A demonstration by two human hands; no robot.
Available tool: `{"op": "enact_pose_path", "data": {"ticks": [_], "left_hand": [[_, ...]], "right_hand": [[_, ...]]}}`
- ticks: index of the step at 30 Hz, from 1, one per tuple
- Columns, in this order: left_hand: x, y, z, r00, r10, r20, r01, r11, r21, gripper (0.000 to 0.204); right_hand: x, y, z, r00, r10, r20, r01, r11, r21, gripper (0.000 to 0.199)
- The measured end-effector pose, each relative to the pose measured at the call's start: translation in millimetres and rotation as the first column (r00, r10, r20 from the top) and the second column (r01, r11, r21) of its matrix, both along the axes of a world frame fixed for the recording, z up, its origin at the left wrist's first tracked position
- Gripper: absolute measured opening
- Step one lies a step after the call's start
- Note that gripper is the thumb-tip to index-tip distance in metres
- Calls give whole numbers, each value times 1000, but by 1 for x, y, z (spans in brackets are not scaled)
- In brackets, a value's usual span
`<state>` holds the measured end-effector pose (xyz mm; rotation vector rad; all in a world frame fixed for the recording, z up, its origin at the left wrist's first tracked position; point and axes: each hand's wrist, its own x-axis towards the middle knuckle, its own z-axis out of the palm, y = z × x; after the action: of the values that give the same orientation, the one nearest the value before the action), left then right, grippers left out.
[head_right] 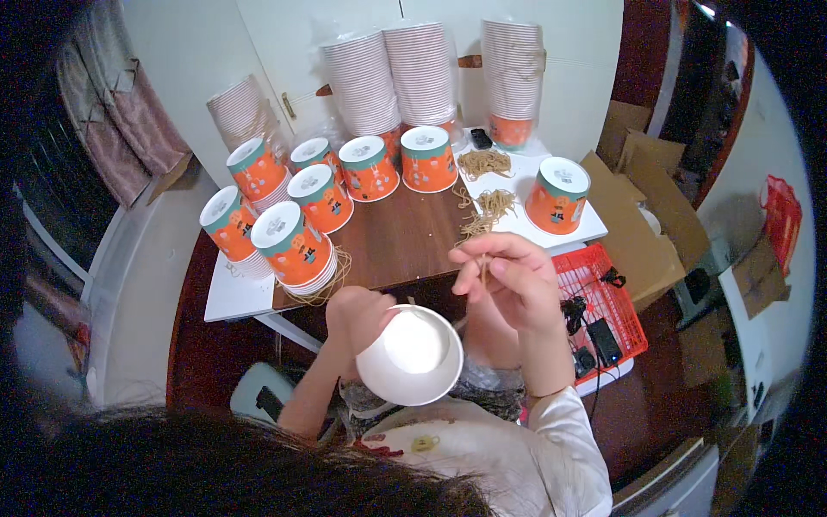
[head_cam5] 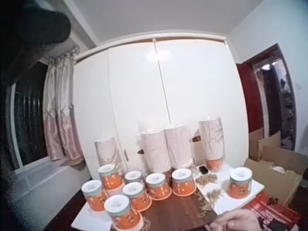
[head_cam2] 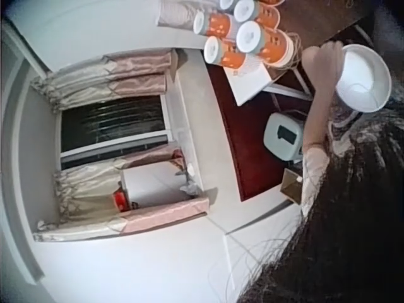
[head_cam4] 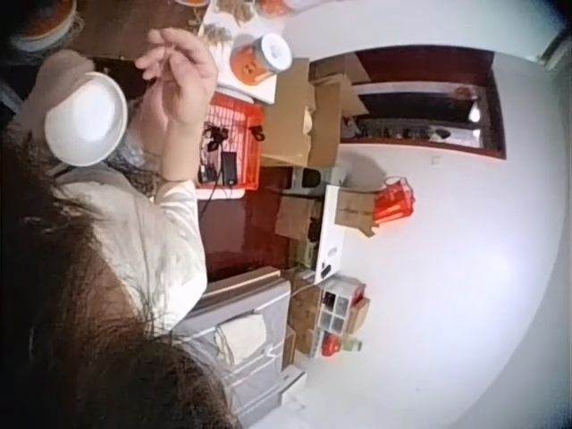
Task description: Placing decorative straw and string into paper cups and stacking them on a table.
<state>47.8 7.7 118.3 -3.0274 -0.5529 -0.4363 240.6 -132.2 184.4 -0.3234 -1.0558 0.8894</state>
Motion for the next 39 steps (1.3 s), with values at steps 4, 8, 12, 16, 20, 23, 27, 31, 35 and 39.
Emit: {"op": "enact_pose_path", "data": {"ticks": [4, 8, 12, 16, 20, 23, 27, 31, 35, 39], "left_hand": [[38, -6, 13, 905, -419, 78, 423, 905, -51, 13], [96, 16, -117, 911, -228, 344, 366, 60, -929, 10], [80, 25, -132, 934, -88, 347, 216, -634, -743, 9], [41, 10, -66, 865, -357, 354, 501, 551, -668, 8], [-16, -13, -72, 898, 156, 410, 215, 659, -721, 15], [-34, -43, -82, 782, 465, 414, 344, 230, -910, 20], [-40, -55, -84, 755, 515, 406, 406, 119, -906, 22], [-45, -52, -86, 803, 523, 286, 388, -96, -917, 20], [-52, -51, -93, 811, 544, 214, 350, -159, -923, 17], [-60, -48, -86, 821, 558, 125, 199, -75, -977, 16]], "right_hand": [[-16, 0, -15, 997, 70, -20, -72, 990, -123, 30], [-37, 4, -39, 965, 234, -118, -249, 958, -140, 32], [-59, 11, -77, 937, 191, -292, -265, 934, -240, 36], [-68, 14, -99, 905, 71, -420, -218, 925, -312, 37], [-75, 15, -114, 911, 12, -411, -176, 914, -365, 39], [-83, 16, -126, 941, 4, -338, -158, 889, -430, 38], [-95, 15, -136, 963, 14, -271, -134, 892, -433, 37], [-103, 14, -137, 983, 37, -178, -127, 839, -529, 35], [-106, 16, -147, 986, 20, -163, -104, 848, -520, 34], [-103, 15, -156, 999, -7, 50, 34, 826, -562, 32]]}}
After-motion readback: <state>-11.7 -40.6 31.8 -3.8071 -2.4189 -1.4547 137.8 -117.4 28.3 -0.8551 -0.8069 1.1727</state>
